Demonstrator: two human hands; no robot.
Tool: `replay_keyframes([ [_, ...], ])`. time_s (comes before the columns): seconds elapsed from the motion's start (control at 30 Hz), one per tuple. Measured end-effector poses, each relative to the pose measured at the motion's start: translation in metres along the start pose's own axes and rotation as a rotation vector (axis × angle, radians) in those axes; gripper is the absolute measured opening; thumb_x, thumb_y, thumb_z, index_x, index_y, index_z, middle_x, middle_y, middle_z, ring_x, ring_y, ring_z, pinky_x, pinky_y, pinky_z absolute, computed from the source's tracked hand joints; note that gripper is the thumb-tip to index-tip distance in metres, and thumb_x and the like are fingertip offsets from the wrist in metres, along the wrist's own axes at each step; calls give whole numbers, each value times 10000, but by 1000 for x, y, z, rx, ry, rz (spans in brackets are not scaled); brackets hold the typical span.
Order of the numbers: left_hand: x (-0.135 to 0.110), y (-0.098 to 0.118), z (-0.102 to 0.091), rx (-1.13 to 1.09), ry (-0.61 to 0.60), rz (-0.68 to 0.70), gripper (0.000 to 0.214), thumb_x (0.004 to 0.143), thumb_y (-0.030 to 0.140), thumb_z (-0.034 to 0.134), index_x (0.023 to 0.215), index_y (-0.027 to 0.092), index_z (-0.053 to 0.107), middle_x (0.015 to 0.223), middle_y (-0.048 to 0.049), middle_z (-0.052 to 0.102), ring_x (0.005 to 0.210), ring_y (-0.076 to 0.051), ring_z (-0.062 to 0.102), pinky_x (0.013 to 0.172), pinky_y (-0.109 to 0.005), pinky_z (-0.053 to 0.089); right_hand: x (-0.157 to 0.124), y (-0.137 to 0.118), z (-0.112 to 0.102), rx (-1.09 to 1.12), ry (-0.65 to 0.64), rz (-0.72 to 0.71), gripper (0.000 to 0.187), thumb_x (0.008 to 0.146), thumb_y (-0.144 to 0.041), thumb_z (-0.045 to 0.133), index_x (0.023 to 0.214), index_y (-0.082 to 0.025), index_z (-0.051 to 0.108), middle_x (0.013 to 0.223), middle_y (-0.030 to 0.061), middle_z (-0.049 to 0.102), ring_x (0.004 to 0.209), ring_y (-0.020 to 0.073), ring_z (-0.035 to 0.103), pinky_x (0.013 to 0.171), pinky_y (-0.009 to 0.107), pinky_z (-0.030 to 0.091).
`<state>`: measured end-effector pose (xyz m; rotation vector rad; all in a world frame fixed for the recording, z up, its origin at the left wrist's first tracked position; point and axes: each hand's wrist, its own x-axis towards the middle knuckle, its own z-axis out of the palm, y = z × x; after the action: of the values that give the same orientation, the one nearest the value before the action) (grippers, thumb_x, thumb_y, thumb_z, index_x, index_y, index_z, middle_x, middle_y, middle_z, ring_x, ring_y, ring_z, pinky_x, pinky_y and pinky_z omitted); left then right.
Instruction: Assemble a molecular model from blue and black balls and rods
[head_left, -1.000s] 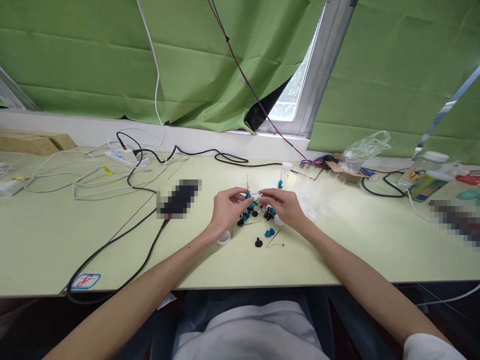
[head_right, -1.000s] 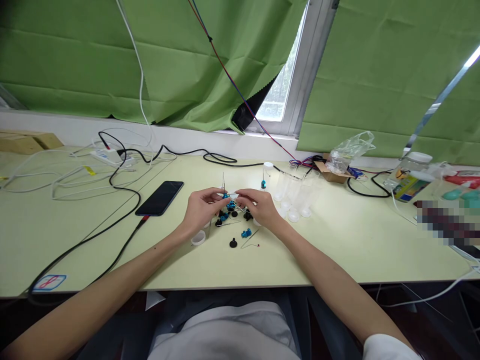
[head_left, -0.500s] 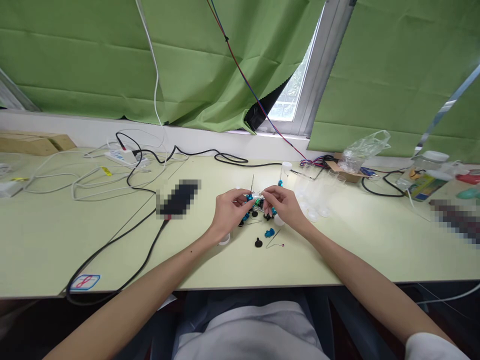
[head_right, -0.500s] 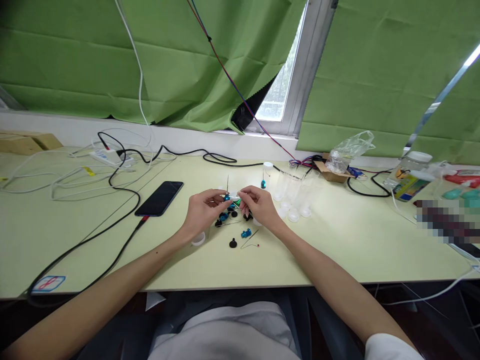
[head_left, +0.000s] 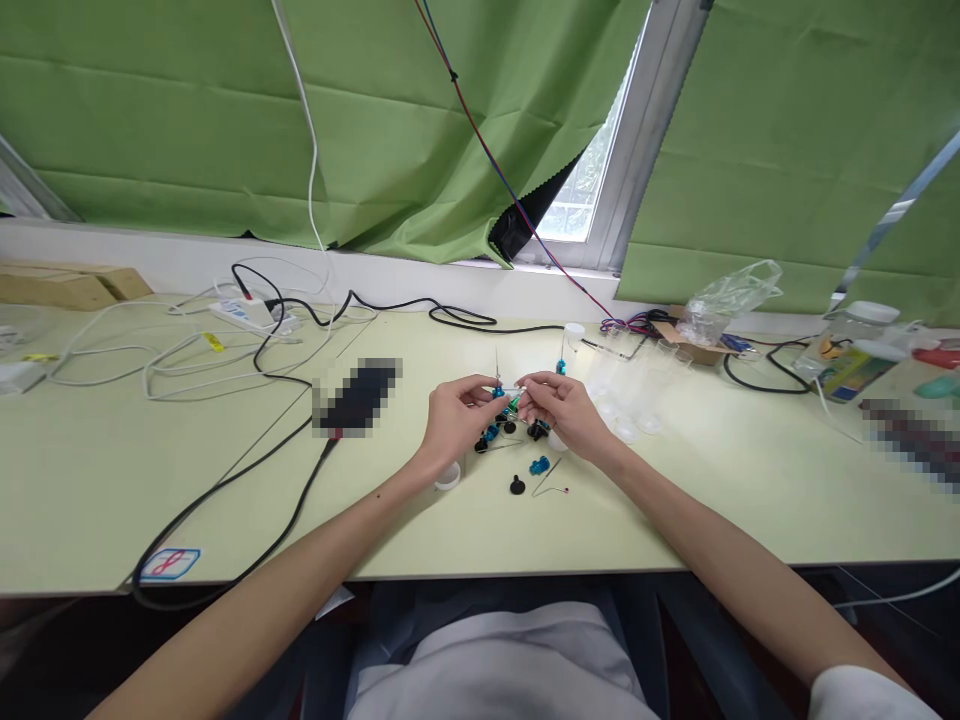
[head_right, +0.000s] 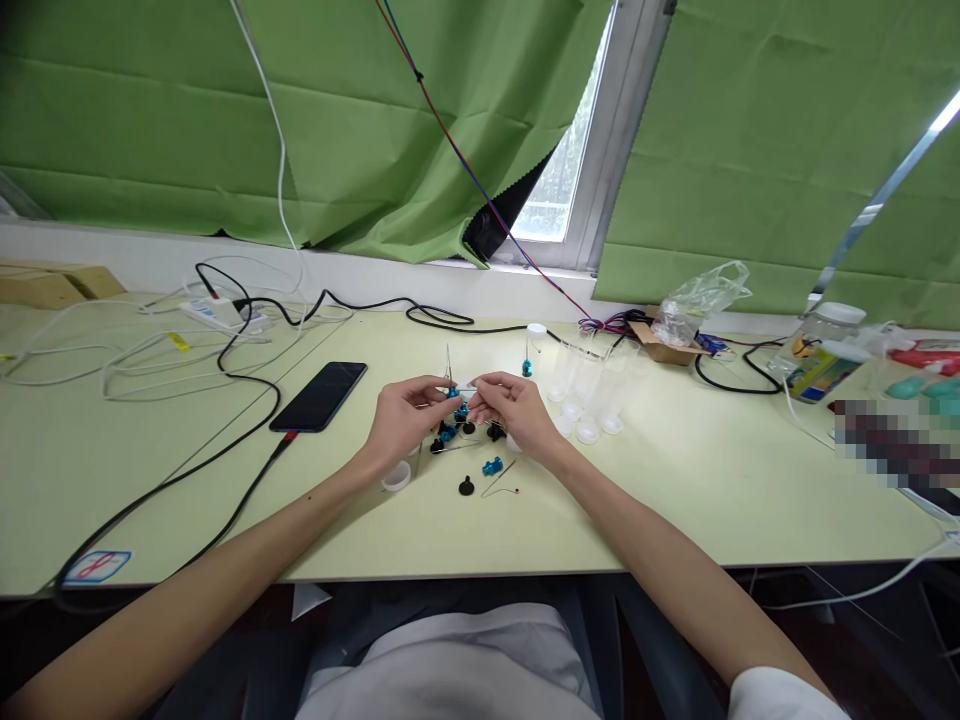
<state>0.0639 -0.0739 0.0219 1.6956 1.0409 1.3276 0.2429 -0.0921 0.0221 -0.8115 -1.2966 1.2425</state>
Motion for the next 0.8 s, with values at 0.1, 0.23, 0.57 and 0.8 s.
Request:
replay_keyframes([
  [0.1, -1, 6, 0, -55, -11, -72, 322, 660, 376, 796, 879, 146, 737, 640, -16, 643, 481, -109, 522, 475, -249, 438, -1, 0, -1, -99, -10, -80, 322, 791, -460, 738, 953, -191, 670, 756, 26, 718, 648, 163, 690, 651, 313, 587],
  [0.23, -2, 10, 0, -49, -4, -78, 340, 647, 390, 806, 874, 146, 738, 639, -21, 644, 483, -111, 520, 474, -252, 435, -1, 5, -5, -236, -1, -182, 277, 843, -442, 687, 957, -190, 682, 717, 21, 707, 588, 164, 672, 608, 321, 581],
  [0.57, -1, 1, 1, 18, 18, 22, 326, 684, 379, 788, 898, 137, 746, 683, -43, 678, 578, -136, 576, 556, -262, 494, -4, 5, -6, -498, 50, -224, 364, 920, -493, 569, 751, -184, 661, 599, -2, 616, 470, 120, 568, 465, 249, 458],
  [0.8, -1, -4, 2, 97, 62, 130, 265, 708, 338, 773, 907, 162, 758, 728, -38, 707, 638, -153, 621, 616, -273, 533, -4, 5, -3, -392, 29, -69, 454, 899, -562, 568, 665, -176, 614, 463, -24, 551, 359, 99, 486, 387, 224, 378],
])
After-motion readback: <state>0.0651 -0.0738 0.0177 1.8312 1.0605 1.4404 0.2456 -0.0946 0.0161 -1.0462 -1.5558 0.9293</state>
